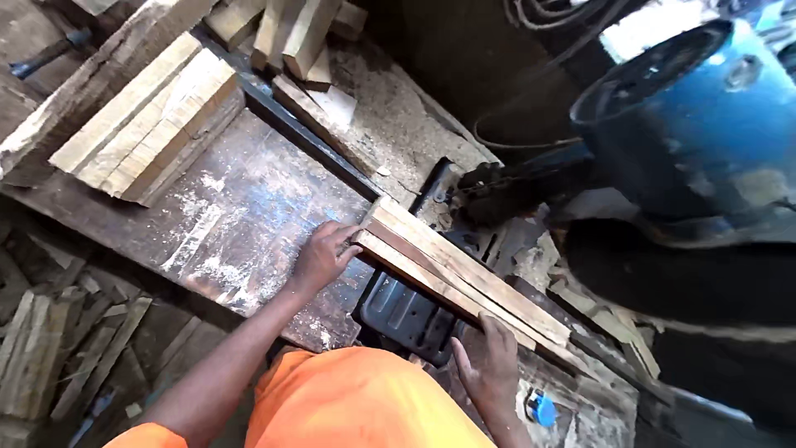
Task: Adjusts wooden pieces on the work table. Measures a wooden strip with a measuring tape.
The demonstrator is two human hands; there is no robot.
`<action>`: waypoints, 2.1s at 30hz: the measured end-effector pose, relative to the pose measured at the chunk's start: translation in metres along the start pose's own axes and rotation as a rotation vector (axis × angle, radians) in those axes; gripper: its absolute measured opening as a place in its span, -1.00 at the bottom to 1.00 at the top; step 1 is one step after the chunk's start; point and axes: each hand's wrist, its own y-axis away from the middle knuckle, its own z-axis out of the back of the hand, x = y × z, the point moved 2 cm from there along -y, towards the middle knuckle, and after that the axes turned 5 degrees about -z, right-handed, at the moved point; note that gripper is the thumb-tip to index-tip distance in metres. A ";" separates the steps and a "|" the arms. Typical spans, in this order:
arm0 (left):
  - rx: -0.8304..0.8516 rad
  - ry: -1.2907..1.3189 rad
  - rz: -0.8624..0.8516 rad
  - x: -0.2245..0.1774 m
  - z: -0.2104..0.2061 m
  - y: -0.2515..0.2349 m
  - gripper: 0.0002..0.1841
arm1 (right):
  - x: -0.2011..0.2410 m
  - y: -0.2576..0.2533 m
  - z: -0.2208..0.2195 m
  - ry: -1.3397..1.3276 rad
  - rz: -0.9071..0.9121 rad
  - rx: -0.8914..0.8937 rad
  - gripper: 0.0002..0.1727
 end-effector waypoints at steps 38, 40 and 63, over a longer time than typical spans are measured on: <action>0.740 0.491 0.245 -0.248 -0.099 0.090 -0.69 | -0.040 0.056 0.072 -0.704 -0.048 0.283 -0.46; 0.710 0.575 0.333 -0.250 -0.095 0.080 -0.73 | -0.025 0.044 0.066 -0.665 -0.037 0.269 -0.45; -0.111 0.682 0.596 -0.102 0.033 -0.081 -0.76 | -0.265 -0.051 0.086 -0.153 0.024 0.267 -0.67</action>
